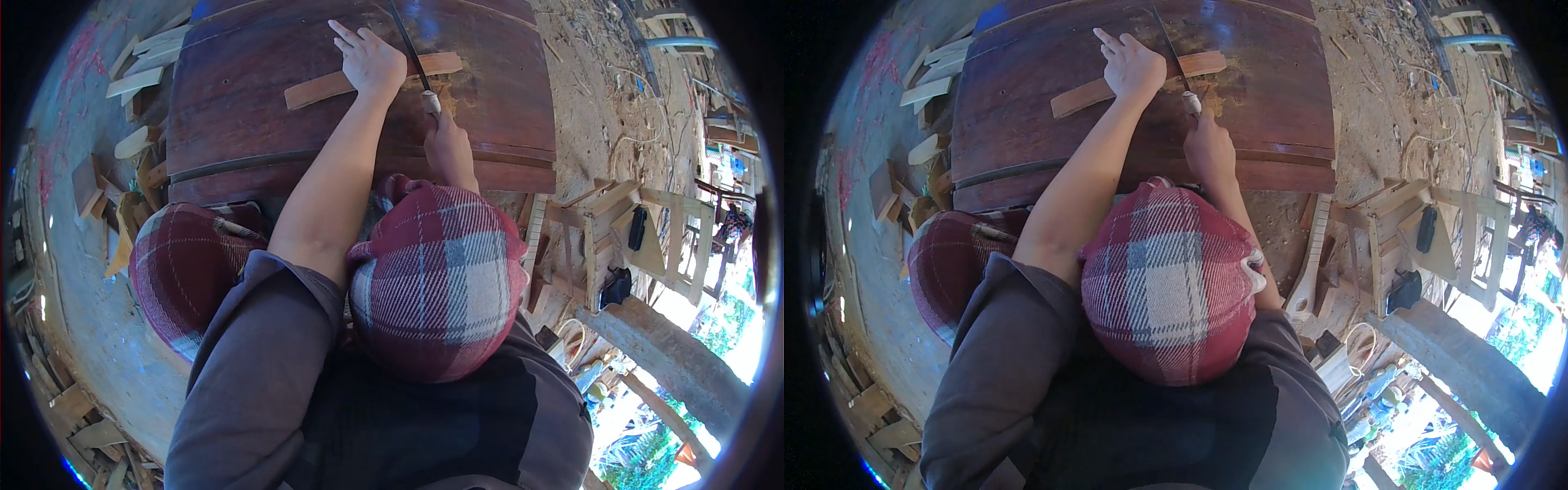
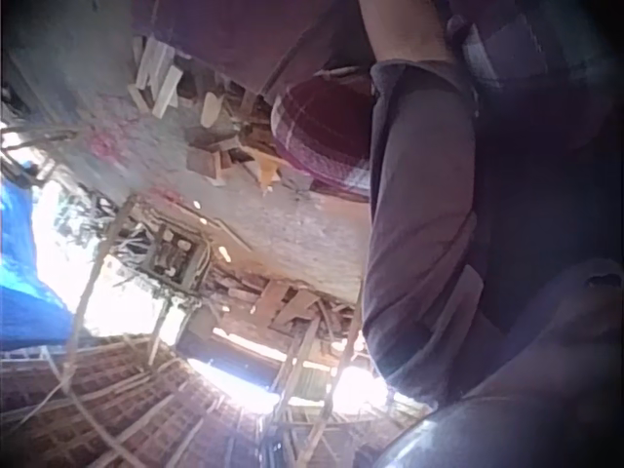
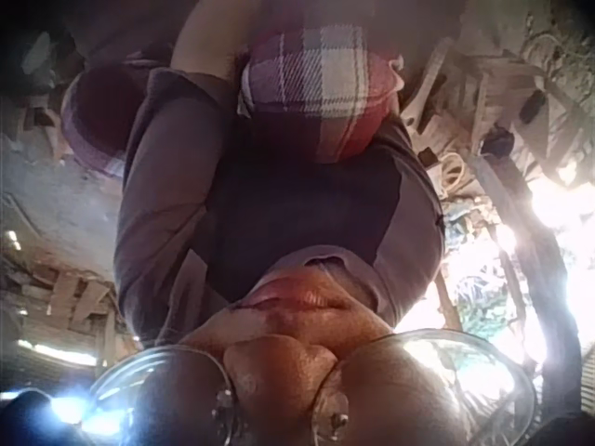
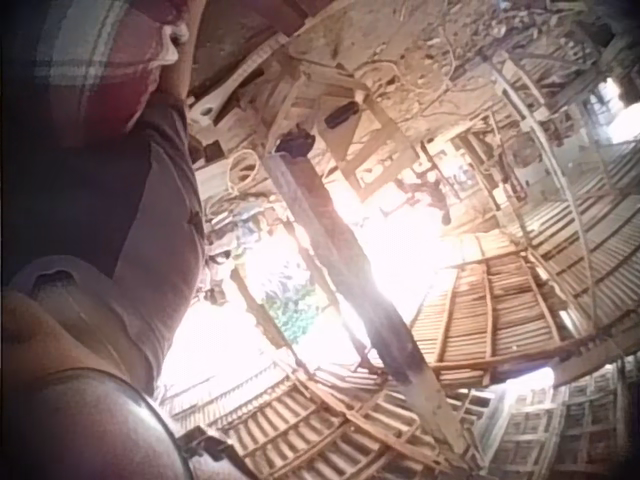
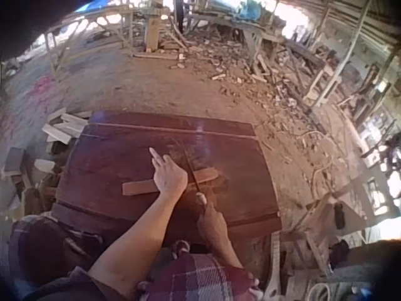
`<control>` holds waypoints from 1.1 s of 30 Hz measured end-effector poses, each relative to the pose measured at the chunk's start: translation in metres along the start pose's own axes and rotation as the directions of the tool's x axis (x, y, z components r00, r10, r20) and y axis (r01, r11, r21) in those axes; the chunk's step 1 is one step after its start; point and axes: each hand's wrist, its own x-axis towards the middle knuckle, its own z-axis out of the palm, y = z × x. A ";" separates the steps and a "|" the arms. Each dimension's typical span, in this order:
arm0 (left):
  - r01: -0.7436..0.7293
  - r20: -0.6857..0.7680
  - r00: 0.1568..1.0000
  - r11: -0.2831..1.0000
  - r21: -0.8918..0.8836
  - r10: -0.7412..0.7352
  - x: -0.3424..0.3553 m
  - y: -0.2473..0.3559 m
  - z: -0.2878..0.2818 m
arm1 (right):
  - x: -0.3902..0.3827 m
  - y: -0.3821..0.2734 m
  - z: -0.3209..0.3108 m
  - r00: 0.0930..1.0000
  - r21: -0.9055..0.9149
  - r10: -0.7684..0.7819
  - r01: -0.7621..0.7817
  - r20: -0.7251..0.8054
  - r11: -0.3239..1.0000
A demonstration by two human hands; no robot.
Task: Sawing a curved piece of wood by hand on a wooden workbench.
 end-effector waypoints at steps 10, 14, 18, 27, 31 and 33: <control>-0.164 -0.123 0.977 0.982 0.094 0.175 0.001 -0.015 0.009 | -0.062 0.008 -0.016 0.986 -0.049 0.142 -0.138 0.091 0.989; -0.152 -0.087 0.984 0.988 0.017 0.153 0.003 -0.011 0.008 | -0.008 -0.002 0.003 0.999 0.007 0.047 -0.047 0.007 0.999; -0.076 -0.014 0.997 0.997 0.032 0.077 0.001 0.000 0.002 | 0.005 -0.002 0.006 0.999 0.029 0.002 -0.001 -0.032 1.000; -0.115 -0.043 0.992 0.991 0.072 0.118 -0.002 -0.011 0.002 | -0.086 0.042 -0.005 0.993 0.030 0.104 -0.106 0.052 0.994; -0.141 -0.065 0.988 0.990 0.022 0.142 0.003 -0.012 0.006 | -0.050 0.004 -0.005 0.990 0.037 0.132 -0.134 0.052 0.990; -0.174 -0.066 0.982 0.984 0.024 0.175 0.001 -0.006 0.010 | -0.017 0.003 0.000 0.997 0.031 0.073 -0.074 0.020 0.997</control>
